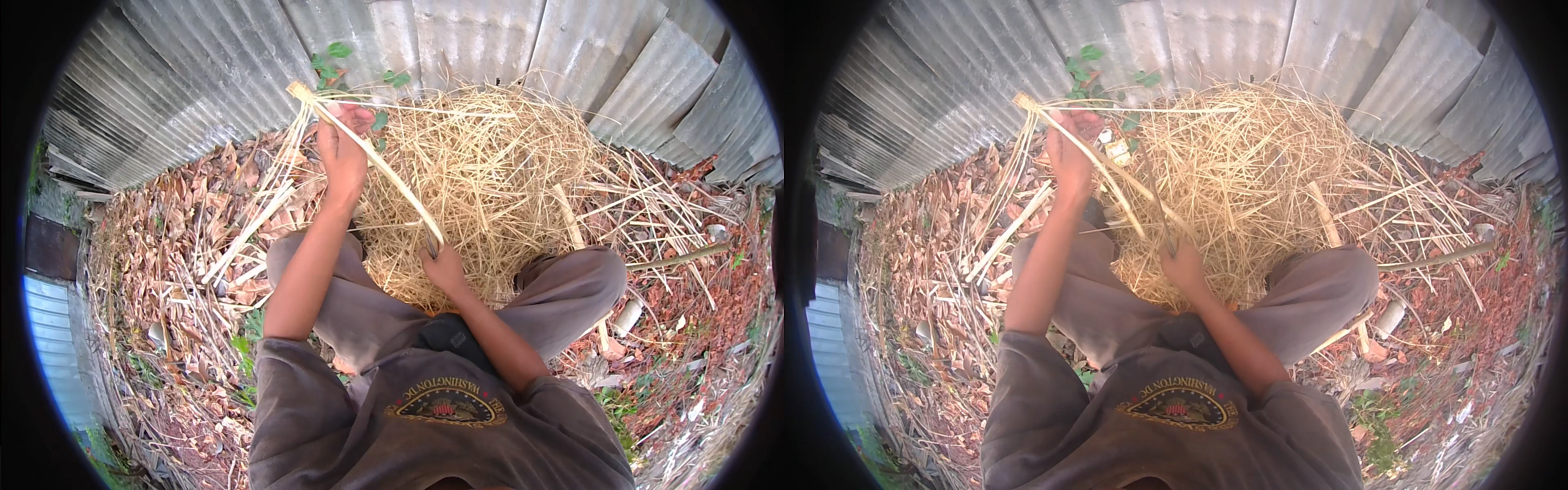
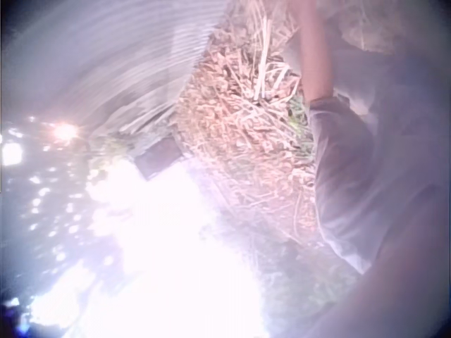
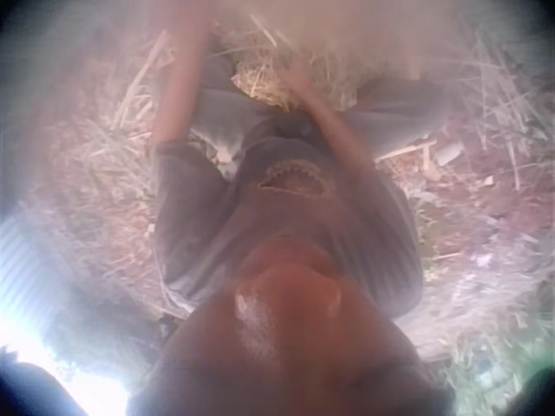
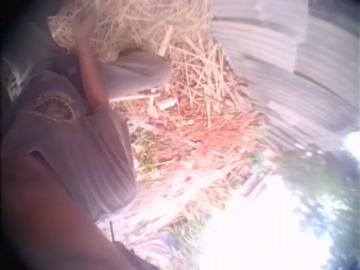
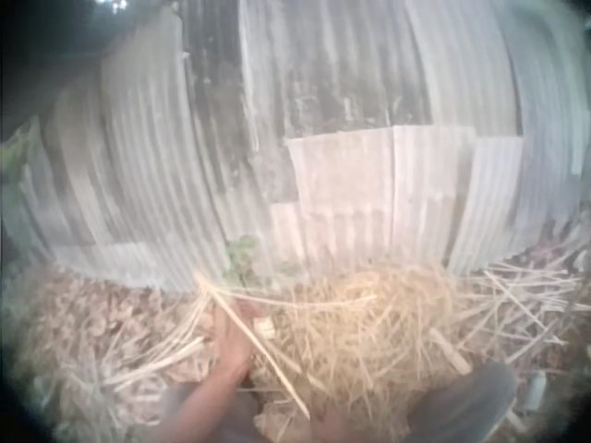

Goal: The person sits cross-legged on the ground and uses a knife to split long, thin sticks into smaller pieces. They hold the sticks with one hand and carefully shave or split them with the knife in the other hand, discarding the processed pieces onto a pile of dry leaves and straw.

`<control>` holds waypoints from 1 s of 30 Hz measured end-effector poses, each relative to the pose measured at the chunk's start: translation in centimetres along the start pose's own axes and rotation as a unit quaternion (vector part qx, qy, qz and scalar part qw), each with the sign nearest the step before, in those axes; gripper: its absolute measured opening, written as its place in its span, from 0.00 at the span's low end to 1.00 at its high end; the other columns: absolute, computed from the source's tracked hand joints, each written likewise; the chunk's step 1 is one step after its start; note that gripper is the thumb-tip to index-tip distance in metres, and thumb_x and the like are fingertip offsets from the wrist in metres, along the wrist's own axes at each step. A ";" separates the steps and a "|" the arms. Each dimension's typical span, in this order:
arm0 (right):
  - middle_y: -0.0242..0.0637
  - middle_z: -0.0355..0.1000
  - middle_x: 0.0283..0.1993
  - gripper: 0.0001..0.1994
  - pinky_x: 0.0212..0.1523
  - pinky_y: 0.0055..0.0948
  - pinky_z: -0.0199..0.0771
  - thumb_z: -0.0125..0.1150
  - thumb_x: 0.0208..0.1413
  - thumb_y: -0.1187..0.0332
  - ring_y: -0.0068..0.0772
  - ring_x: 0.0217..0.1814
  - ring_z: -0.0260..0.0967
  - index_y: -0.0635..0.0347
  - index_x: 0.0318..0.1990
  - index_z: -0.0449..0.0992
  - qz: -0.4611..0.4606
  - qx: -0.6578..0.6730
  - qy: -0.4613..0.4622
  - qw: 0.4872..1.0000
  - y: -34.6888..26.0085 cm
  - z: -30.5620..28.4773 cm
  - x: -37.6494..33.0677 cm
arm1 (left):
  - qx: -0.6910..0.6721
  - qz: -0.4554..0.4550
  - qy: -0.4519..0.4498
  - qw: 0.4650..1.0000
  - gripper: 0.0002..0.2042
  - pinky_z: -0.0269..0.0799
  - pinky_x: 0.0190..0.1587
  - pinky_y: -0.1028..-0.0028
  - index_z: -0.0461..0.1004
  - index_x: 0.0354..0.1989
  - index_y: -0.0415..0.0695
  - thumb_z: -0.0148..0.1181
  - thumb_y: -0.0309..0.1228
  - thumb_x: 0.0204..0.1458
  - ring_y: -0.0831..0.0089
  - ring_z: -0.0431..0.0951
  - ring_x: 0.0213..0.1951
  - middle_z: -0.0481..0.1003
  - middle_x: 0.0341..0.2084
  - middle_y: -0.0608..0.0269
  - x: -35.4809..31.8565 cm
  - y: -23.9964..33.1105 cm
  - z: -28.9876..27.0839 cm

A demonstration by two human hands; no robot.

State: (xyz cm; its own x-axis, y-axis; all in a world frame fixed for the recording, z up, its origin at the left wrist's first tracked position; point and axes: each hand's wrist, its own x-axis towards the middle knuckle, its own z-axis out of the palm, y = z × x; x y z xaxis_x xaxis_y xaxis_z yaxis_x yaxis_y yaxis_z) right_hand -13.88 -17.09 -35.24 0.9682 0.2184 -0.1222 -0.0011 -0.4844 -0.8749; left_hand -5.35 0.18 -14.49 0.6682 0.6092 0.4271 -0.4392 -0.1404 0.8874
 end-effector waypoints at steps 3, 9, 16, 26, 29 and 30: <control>0.42 0.64 0.15 0.15 0.23 0.40 0.65 0.59 0.53 0.59 0.37 0.18 0.66 0.65 0.29 0.70 -0.040 0.008 0.031 0.999 -0.9 1.2 -0.2 | -0.124 -0.035 0.021 0.991 0.23 0.58 0.20 0.80 0.60 0.27 0.45 0.40 0.53 0.63 0.81 0.61 0.17 0.61 0.16 0.69 1.9 1.3 0.2; 0.41 0.69 0.21 0.18 0.29 0.37 0.66 0.56 0.57 0.54 0.39 0.24 0.68 0.64 0.32 0.70 0.058 0.168 -0.110 0.978 -8.9 1.7 3.3 | -0.104 0.084 -0.034 0.990 0.25 0.52 0.16 0.79 0.57 0.22 0.46 0.40 0.55 0.61 0.82 0.57 0.15 0.58 0.13 0.70 7.5 6.7 0.9; 0.35 0.65 0.16 0.16 0.22 0.32 0.62 0.57 0.56 0.58 0.29 0.18 0.63 0.63 0.26 0.69 -0.033 0.116 -0.095 0.988 -9.7 3.2 7.0 | -0.118 0.113 -0.093 0.982 0.25 0.50 0.16 0.79 0.55 0.21 0.46 0.40 0.55 0.61 0.82 0.54 0.15 0.54 0.12 0.72 8.7 5.7 -0.8; 0.29 0.60 0.13 0.15 0.15 0.27 0.60 0.59 0.56 0.57 0.23 0.13 0.58 0.58 0.27 0.67 0.168 0.200 -0.118 0.958 -5.0 4.2 8.8 | -0.077 0.015 -0.095 0.992 0.27 0.49 0.15 0.76 0.51 0.19 0.49 0.36 0.59 0.60 0.81 0.53 0.13 0.53 0.11 0.71 8.5 -4.0 0.5; 0.28 0.59 0.13 0.16 0.14 0.26 0.59 0.60 0.56 0.55 0.22 0.12 0.55 0.56 0.26 0.65 0.106 0.126 -0.086 0.983 -3.0 4.8 9.4 | -0.081 -0.002 -0.088 0.993 0.27 0.50 0.16 0.77 0.53 0.19 0.48 0.36 0.57 0.61 0.82 0.55 0.14 0.54 0.11 0.72 8.8 -3.9 0.7; 0.28 0.58 0.13 0.17 0.14 0.26 0.59 0.59 0.56 0.55 0.22 0.12 0.55 0.56 0.25 0.65 0.135 0.171 -0.097 0.971 -3.6 4.8 9.2 | -0.087 -0.019 -0.085 0.992 0.27 0.51 0.17 0.78 0.56 0.18 0.47 0.36 0.55 0.62 0.83 0.56 0.15 0.56 0.12 0.72 8.9 -3.6 0.3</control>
State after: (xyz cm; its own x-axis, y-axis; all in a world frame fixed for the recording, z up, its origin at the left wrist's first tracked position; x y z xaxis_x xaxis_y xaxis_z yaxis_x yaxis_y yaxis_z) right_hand -6.13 -9.31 -35.47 0.8551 0.2943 -0.4267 -0.3641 -0.2449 -0.8986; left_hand 2.34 5.88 -13.88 0.7718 0.4681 0.4304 -0.4991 0.0266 0.8661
